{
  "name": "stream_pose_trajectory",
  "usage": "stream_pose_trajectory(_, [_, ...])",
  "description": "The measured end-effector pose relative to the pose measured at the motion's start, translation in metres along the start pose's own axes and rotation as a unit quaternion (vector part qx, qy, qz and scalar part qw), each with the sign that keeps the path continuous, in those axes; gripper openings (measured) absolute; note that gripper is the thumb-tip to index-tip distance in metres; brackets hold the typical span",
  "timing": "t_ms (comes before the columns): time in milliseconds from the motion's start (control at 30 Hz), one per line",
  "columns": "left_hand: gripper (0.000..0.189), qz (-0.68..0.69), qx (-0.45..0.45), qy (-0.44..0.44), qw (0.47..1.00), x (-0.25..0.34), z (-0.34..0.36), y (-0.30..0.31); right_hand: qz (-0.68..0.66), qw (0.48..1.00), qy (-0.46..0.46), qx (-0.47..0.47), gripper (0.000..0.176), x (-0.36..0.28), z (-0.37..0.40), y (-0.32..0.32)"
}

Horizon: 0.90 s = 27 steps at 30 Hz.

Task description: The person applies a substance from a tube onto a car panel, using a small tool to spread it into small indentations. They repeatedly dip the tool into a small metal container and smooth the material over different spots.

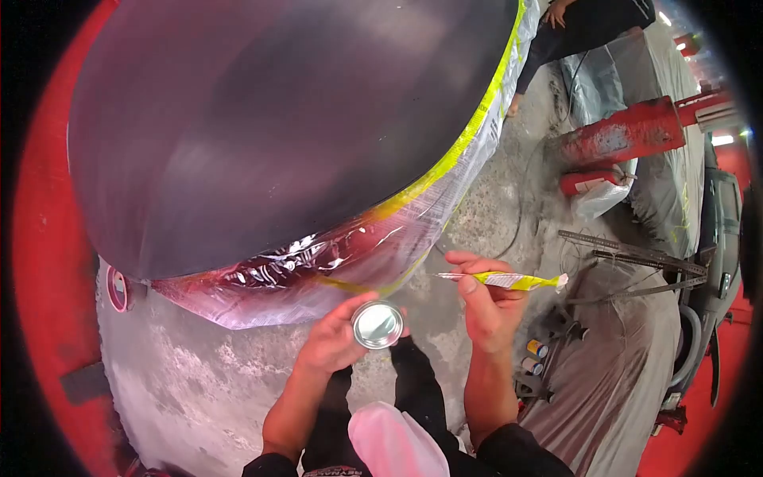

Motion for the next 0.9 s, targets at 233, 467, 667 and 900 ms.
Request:
stream_pose_trajectory(233, [0.059,0.005,0.036,-0.009,0.999,-0.036,-0.03,-0.005,-0.048,0.997,-0.021,-0.05,0.015,0.005,-0.06,0.033])
stream_pose_trajectory(467, [0.06,0.011,0.051,-0.079,0.996,-0.07,-0.055,-0.015,0.041,0.989,0.065,-0.13,0.017,-0.021,-0.143,0.02])
stream_pose_trajectory(667, [0.06,0.044,0.016,-0.081,0.996,-0.078,-0.057,-0.009,0.046,0.987,0.035,-0.152,0.017,-0.023,-0.168,-0.002])
stream_pose_trajectory(900, [0.061,0.042,0.037,-0.086,0.995,-0.081,-0.048,-0.001,0.111,0.983,0.06,-0.133,0.019,-0.025,-0.173,-0.003])
Point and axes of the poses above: each hand's wrist, its own z-axis away from the middle knuckle, its own y-axis out of the back of the hand, x = y × z, the point moved 4 cm from there along -z, towards the middle knuckle, and after that the axes turned 11 degrees about -y, right-handed, at the moved point
